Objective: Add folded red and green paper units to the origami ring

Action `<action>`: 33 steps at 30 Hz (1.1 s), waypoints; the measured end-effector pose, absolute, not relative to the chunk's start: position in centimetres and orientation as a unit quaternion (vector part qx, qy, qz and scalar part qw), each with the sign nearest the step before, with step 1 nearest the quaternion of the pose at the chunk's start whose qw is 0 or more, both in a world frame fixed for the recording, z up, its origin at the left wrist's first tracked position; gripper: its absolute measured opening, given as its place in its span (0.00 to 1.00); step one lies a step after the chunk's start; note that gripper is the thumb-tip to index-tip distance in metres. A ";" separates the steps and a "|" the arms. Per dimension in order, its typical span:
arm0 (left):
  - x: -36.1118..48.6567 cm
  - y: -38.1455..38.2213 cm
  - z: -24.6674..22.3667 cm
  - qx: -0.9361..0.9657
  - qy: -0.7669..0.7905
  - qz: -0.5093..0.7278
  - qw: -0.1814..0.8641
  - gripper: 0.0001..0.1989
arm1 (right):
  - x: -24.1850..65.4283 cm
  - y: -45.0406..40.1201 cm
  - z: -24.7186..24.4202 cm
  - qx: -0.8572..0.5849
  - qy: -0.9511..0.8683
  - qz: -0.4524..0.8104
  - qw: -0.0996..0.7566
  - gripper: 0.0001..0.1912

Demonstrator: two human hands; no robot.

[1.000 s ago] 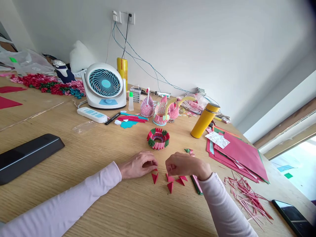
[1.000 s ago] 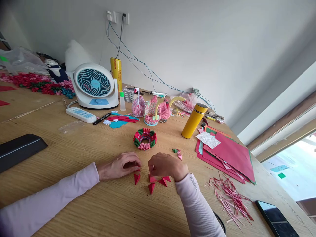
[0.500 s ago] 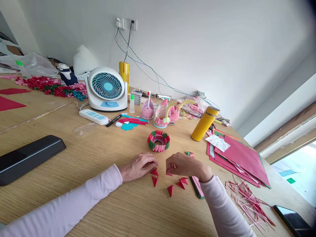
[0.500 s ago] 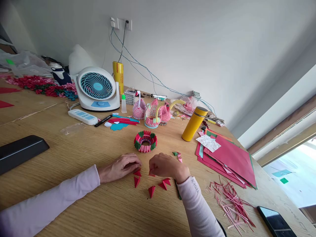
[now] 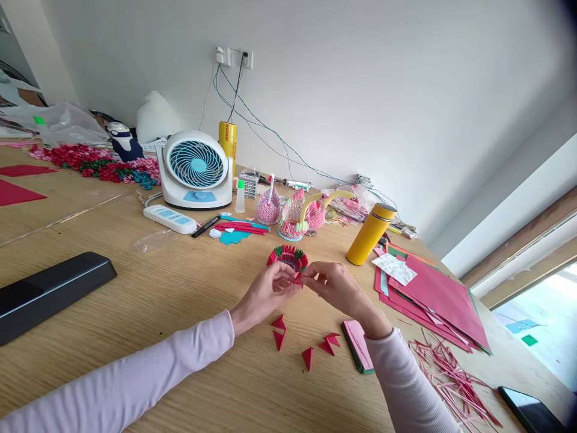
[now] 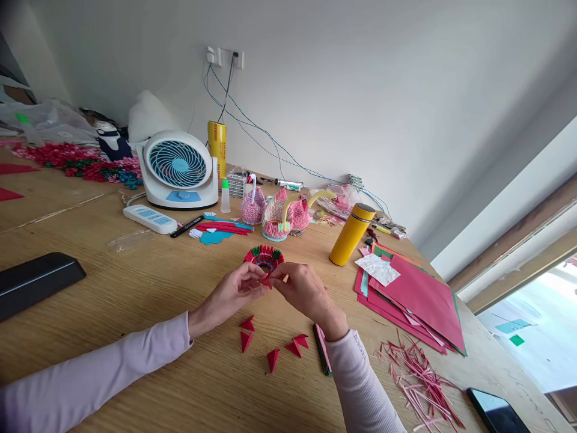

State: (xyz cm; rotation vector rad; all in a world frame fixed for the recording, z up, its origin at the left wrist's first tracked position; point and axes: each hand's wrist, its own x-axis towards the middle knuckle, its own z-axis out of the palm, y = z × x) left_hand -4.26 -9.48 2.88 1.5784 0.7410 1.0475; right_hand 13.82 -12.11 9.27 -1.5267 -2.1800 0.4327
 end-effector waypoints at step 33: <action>-4.8 -10.4 4.0 0.563 0.245 0.508 0.604 0.14 | 10.5 -12.0 6.5 -0.347 -0.302 0.667 0.586 0.13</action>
